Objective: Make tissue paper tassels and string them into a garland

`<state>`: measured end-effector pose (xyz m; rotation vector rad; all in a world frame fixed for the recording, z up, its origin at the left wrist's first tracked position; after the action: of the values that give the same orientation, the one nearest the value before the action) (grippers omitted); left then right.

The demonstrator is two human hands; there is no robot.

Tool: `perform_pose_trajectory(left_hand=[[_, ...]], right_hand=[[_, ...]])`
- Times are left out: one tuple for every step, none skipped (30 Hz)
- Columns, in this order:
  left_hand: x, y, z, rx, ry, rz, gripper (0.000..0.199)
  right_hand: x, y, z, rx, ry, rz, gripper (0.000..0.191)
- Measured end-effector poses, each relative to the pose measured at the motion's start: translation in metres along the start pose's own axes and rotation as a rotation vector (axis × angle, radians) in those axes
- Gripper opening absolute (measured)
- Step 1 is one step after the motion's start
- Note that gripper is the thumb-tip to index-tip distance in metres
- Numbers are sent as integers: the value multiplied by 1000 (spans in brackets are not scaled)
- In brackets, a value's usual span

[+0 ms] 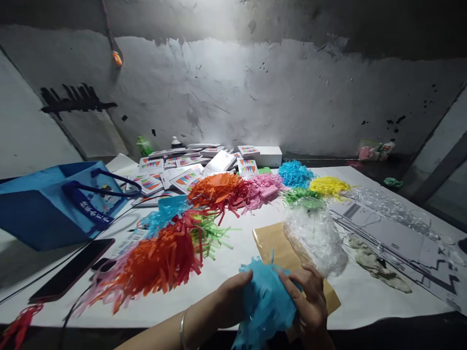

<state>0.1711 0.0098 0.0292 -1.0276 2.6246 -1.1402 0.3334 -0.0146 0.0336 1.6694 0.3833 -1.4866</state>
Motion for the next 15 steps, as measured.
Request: perform_pose_trajectory(left_hand=[[-1,2,8,45,21,1,75],[-2,2,17,75,54,10,80],[-3,1,26,95,97,23,84],[-4,-1,33,106,137,37,84],[-6,-5,38,109,176,66,81],[-7,-11,40,106,200,101,76],[-8,-16,38,100,198,127,68],[-9,-22,32,89,182,136,57],[-10,-25,23,71,152,125,48],[-10,-26,13,47,121,100,43],[-8,-25,2,17,94,64,42],[-5,-20,-10,-20,74,25,43],[0,-13,-20,-67,67,-3,45],[7,-3,-29,-118,66,-30,47],[16,10,-38,-172,64,-72,46]], right_hand=[[1,-2,-2,15,3,1,42],[1,-2,-5,33,10,2,41],[0,-2,-10,51,17,5,42],[-3,1,-17,70,23,10,44],[-7,7,-25,93,29,15,44],[-12,16,-35,120,32,15,43],[-18,27,-45,164,32,13,42],[-25,42,-54,218,31,5,44],[-32,58,-63,296,24,-22,46],[-38,73,-68,445,40,-30,49],[-43,87,-68,546,77,-58,52],[-46,96,-66,611,116,-48,53],[-46,99,-60,649,172,-20,51],[-43,98,-51,640,226,7,44],[-37,90,-40,598,263,50,36]])
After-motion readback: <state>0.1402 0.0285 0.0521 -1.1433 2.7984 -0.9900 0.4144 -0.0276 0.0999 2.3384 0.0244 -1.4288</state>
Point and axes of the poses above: each hand's wrist, its own x-axis away from the middle knuckle, its own y-axis out of the back of the hand, z = x × y, the point moved 4 cm from there along -x, towards the middle knuckle, and after that the axes turned 2 degrees about y, right-handed, at the moved point
